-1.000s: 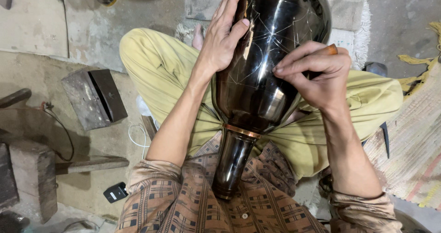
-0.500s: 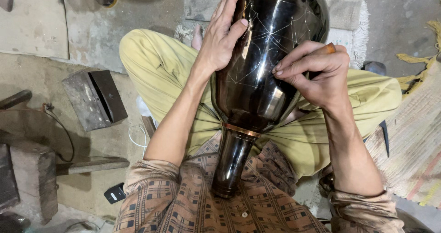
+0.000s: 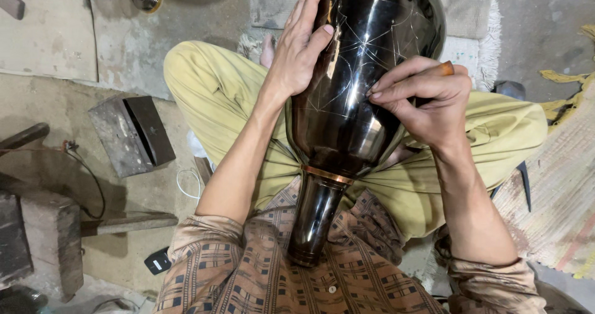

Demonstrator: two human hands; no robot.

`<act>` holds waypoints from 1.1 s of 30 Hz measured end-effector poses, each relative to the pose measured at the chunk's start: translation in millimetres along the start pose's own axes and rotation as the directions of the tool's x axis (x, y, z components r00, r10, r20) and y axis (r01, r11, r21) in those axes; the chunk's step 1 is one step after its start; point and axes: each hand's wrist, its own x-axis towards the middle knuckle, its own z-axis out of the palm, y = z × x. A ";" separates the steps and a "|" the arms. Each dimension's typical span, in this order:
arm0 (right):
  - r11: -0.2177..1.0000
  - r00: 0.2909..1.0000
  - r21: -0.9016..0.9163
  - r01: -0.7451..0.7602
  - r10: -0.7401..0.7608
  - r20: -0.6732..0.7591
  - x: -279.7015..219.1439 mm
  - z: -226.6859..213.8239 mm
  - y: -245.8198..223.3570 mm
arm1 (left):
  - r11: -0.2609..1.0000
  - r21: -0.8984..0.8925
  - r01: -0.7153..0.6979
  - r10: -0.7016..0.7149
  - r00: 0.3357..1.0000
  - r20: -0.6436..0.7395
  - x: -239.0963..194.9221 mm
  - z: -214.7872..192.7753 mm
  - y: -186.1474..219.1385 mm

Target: The person is sitting on the floor and using a small handheld tool to engrave a geometric pattern onto the surface of a dark, polished metal vase. They hold the vase steady with one hand while carefully carving lines with the other.

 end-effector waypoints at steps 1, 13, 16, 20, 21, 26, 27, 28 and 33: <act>1.000 1.000 0.005 -0.003 0.003 0.002 -0.3 -0.8 -1.1 | 1.000 -0.004 -0.001 0.001 1.000 0.004 -0.1 0.1 0.2; 0.989 0.995 0.148 -0.004 -0.011 0.102 -1.2 -13.4 3.2 | 0.999 0.025 0.032 -0.033 0.999 0.028 0.9 0.4 5.6; 0.991 0.999 0.131 0.013 -0.019 0.041 -1.5 -7.2 5.2 | 1.000 0.023 0.013 -0.014 1.000 0.026 1.8 0.4 5.0; 0.998 0.999 0.061 0.020 -0.022 0.035 -4.1 -5.1 2.6 | 1.000 0.022 -0.003 0.002 1.000 0.020 1.4 -1.2 1.1; 0.997 0.999 0.081 0.016 -0.020 0.044 -3.9 -6.9 2.6 | 1.000 0.014 -0.007 0.007 1.000 0.022 1.9 -0.1 0.8; 0.988 0.995 0.152 -0.020 0.005 0.097 -3.5 -14.4 0.3 | 1.000 0.009 -0.009 0.009 0.999 0.031 1.0 -1.3 4.7; 0.986 0.994 0.163 -0.017 -0.001 0.107 -3.5 -15.4 0.3 | 1.000 0.012 -0.006 0.006 1.000 0.031 1.0 -1.4 5.1; 0.985 0.993 0.175 -0.014 -0.007 0.117 -3.8 -15.8 0.3 | 1.000 0.013 -0.005 0.005 0.999 0.033 1.1 -1.7 5.1; 0.984 0.997 0.175 -0.020 0.007 0.078 -8.7 -13.8 -2.4 | 0.999 0.013 -0.034 0.034 0.999 0.023 2.1 -0.7 3.4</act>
